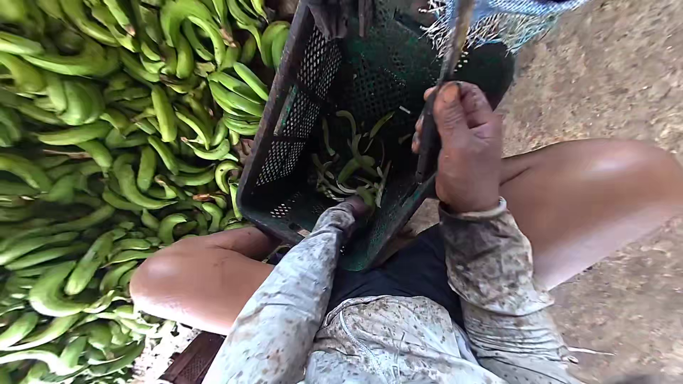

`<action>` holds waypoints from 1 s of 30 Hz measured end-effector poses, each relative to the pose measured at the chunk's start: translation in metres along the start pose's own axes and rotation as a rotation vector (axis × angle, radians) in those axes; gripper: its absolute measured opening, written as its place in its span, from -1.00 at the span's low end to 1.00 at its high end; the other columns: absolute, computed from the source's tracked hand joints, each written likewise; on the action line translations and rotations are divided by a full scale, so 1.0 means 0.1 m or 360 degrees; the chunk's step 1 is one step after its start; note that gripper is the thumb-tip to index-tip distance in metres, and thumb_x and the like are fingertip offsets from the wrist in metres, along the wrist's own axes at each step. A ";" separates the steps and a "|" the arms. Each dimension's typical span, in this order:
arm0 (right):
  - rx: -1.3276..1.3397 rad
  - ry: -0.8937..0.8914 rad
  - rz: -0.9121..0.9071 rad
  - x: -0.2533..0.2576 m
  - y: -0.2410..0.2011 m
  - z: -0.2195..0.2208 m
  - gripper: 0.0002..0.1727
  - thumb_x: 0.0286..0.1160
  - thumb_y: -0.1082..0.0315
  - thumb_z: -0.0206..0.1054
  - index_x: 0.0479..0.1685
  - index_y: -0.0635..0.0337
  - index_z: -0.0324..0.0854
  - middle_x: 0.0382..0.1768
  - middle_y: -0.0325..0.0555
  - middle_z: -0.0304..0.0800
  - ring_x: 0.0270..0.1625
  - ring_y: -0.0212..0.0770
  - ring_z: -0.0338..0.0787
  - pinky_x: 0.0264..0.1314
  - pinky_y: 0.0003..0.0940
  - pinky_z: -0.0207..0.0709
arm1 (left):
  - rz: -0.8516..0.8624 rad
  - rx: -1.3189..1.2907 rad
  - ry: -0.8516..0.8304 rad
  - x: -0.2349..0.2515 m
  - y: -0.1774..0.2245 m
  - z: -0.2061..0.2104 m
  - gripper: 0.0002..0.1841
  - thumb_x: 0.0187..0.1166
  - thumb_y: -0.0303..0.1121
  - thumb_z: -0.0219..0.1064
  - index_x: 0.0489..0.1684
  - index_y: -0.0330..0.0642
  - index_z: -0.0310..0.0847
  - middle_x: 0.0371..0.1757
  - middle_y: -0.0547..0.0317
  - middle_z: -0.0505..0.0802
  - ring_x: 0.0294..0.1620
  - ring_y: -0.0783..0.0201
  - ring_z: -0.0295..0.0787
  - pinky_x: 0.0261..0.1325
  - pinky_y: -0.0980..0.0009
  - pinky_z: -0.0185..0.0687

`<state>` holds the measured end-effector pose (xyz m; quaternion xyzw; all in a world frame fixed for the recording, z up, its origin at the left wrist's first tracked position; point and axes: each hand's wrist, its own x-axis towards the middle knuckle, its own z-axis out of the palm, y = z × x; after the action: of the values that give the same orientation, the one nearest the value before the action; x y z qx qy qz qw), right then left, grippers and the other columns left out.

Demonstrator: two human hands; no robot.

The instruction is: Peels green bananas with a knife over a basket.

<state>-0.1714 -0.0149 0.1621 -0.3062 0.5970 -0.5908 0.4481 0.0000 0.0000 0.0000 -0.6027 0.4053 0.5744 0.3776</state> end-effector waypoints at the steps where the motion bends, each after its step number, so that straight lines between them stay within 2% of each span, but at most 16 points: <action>1: -0.0207 0.0008 0.0044 0.02 0.05 0.00 -0.69 0.83 0.15 0.16 0.20 0.20 0.59 -0.29 -0.26 0.70 -0.41 -0.38 0.69 -0.34 -0.42 0.70 | 0.0253 -0.0134 0.0032 0.07 -0.12 -0.12 -0.56 0.74 -0.15 0.24 0.39 -0.30 0.56 0.19 -0.30 0.77 0.07 -0.12 0.79 0.13 -0.12 0.71; 3: -0.0670 -0.0018 0.0199 0.04 0.15 0.03 -0.54 0.71 -0.08 0.27 0.23 0.12 0.67 -0.22 -0.19 0.78 -0.32 -0.32 0.74 -0.22 -0.28 0.68 | 0.0621 -0.0447 0.0057 -0.14 -0.18 -0.34 -0.53 0.73 -0.21 0.28 0.56 -0.19 0.48 0.23 -0.22 0.77 0.02 -0.03 0.82 0.07 -0.04 0.77; 4: -0.0828 -0.0058 0.0280 0.03 0.19 0.06 -0.45 0.62 -0.17 0.33 0.24 0.13 0.69 -0.13 -0.10 0.82 -0.18 -0.24 0.79 -0.03 -0.14 0.69 | 0.0752 -0.0530 0.0108 -0.31 -0.18 -0.41 -0.51 0.69 -0.30 0.30 0.60 -0.16 0.45 0.28 -0.20 0.76 0.05 -0.03 0.82 0.09 -0.04 0.77; 5: -0.0923 -0.0097 0.0336 0.03 0.23 0.09 -0.37 0.54 -0.22 0.39 0.26 0.15 0.69 -0.04 -0.02 0.84 -0.02 -0.15 0.82 0.15 -0.03 0.67 | 0.0853 -0.0537 0.0204 -0.51 -0.18 -0.46 -0.45 0.64 -0.39 0.30 0.65 -0.12 0.40 0.30 -0.19 0.76 0.03 -0.01 0.81 0.04 -0.01 0.76; 7: -0.0976 -0.0147 0.0386 0.02 0.26 0.12 -0.32 0.49 -0.22 0.44 0.32 0.19 0.67 0.08 0.09 0.83 0.12 -0.05 0.82 0.30 0.07 0.61 | 0.0977 -0.0368 0.0561 -0.90 -0.22 -0.54 -0.43 0.54 -0.44 0.36 0.62 -0.10 0.46 0.28 -0.16 0.77 0.02 0.01 0.79 0.05 -0.03 0.72; 9: -0.0948 -0.0148 0.0338 -0.05 0.25 0.12 -0.34 0.53 -0.21 0.41 0.34 0.16 0.66 0.06 0.06 0.83 0.00 -0.09 0.82 0.17 0.02 0.66 | 0.1110 -0.0232 0.0953 -1.24 -0.40 -0.61 -0.51 0.46 -0.40 0.46 0.44 -0.10 0.65 0.28 -0.09 0.80 0.23 0.00 0.78 0.32 -0.11 0.66; 12: -0.0834 -0.0094 0.0173 -0.12 0.21 0.08 -0.38 0.56 -0.19 0.38 0.33 0.14 0.66 0.01 -0.02 0.83 -0.19 -0.18 0.81 0.00 -0.08 0.72 | 0.1576 -0.0462 0.1378 -1.75 -0.81 -0.74 -0.45 0.29 -0.39 0.57 0.35 -0.22 0.58 0.09 0.03 0.85 0.03 0.17 0.83 0.11 0.11 0.79; 14: -0.0762 -0.0074 0.0087 -0.19 0.23 0.09 -0.40 0.56 -0.18 0.38 0.30 0.14 0.67 -0.07 -0.07 0.82 -0.33 -0.26 0.75 -0.14 -0.19 0.70 | 0.2025 -0.0921 0.1365 -1.87 -1.06 -0.79 -0.35 0.31 -0.44 0.50 0.46 -0.32 0.38 0.10 0.06 0.82 0.02 0.21 0.81 0.05 0.22 0.82; 15: -0.0746 -0.0102 0.0071 -0.24 0.25 0.10 -0.40 0.57 -0.17 0.38 0.31 0.14 0.67 -0.09 -0.09 0.82 -0.35 -0.28 0.73 -0.17 -0.22 0.70 | 0.2170 -0.1235 0.1240 -1.81 -1.14 -0.76 -0.40 0.43 -0.44 0.40 0.50 -0.29 0.32 0.11 0.08 0.79 0.05 0.21 0.78 0.08 0.22 0.79; 16: -0.0734 -0.0150 0.0074 -0.31 0.26 0.14 -0.41 0.58 -0.16 0.38 0.32 0.14 0.66 -0.09 -0.08 0.81 -0.35 -0.29 0.74 -0.18 -0.24 0.71 | 0.2146 -0.1595 0.1104 -1.69 -1.17 -0.69 -0.50 0.56 -0.39 0.26 0.51 -0.23 0.34 0.07 0.10 0.78 -0.01 0.21 0.78 0.02 0.21 0.79; 18: -0.0725 -0.0282 0.0081 -0.38 0.28 0.25 -0.43 0.60 -0.12 0.37 0.36 0.14 0.63 -0.10 -0.07 0.80 -0.36 -0.27 0.73 -0.20 -0.23 0.69 | 0.1704 -0.2293 0.0809 -1.39 -1.13 -0.54 -0.75 0.79 -0.18 0.09 0.21 -0.09 0.52 -0.27 0.20 0.76 -0.34 0.28 0.73 -0.24 0.30 0.76; 20: -0.0730 -0.0432 0.0104 -0.47 0.34 0.33 -0.43 0.63 -0.07 0.36 0.41 0.15 0.59 -0.01 -0.03 0.81 -0.27 -0.23 0.78 -0.12 -0.18 0.73 | 0.1182 -0.2711 0.0544 -1.17 -1.08 -0.44 -0.71 0.81 -0.05 0.08 0.04 -0.07 0.51 -0.38 0.18 0.66 -0.52 0.29 0.60 -0.42 0.35 0.67; 21: -0.0744 -0.0497 0.0112 -0.51 0.36 0.36 -0.43 0.63 -0.06 0.36 0.43 0.16 0.59 0.02 -0.01 0.81 -0.22 -0.21 0.79 -0.06 -0.15 0.73 | 0.1096 -0.2791 0.0439 -1.12 -1.07 -0.43 -0.70 0.81 -0.03 0.07 0.04 -0.05 0.50 -0.34 0.17 0.65 -0.49 0.27 0.60 -0.39 0.31 0.67; 26: -0.0831 -0.0831 0.0148 -0.69 0.44 0.47 -0.42 0.69 -0.07 0.30 0.48 0.16 0.57 0.05 0.06 0.81 -0.12 -0.14 0.80 0.07 -0.05 0.68 | 0.1634 -0.2689 0.0188 -1.39 -1.17 -0.54 -0.67 0.87 -0.16 -0.04 0.30 -0.11 0.51 -0.03 0.04 0.79 -0.08 0.16 0.79 0.08 0.16 0.76; 27: -0.0820 -0.0897 0.0131 -0.69 0.47 0.49 -0.43 0.72 -0.07 0.26 0.47 0.16 0.57 0.00 0.03 0.81 -0.15 -0.17 0.77 0.04 -0.09 0.66 | 0.1700 -0.2624 0.0198 -1.39 -1.18 -0.57 -0.64 0.88 -0.11 -0.06 0.33 -0.11 0.50 -0.04 0.05 0.79 -0.10 0.18 0.80 0.07 0.20 0.77; 30: -0.0838 -0.1120 0.0039 -0.65 0.50 0.53 -0.47 0.81 -0.04 0.11 0.46 0.17 0.59 -0.12 -0.06 0.78 -0.24 -0.28 0.69 -0.05 -0.22 0.61 | 0.1449 -0.2652 0.0237 -1.35 -1.14 -0.60 -0.48 0.84 0.15 -0.13 0.17 -0.10 0.52 -0.32 0.11 0.74 -0.47 0.25 0.72 -0.40 0.36 0.73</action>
<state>-0.0888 0.0261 0.1296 -0.5854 0.5418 -0.2728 0.5379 0.1263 -0.0037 0.1374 -0.4975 0.0844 0.7305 -0.4601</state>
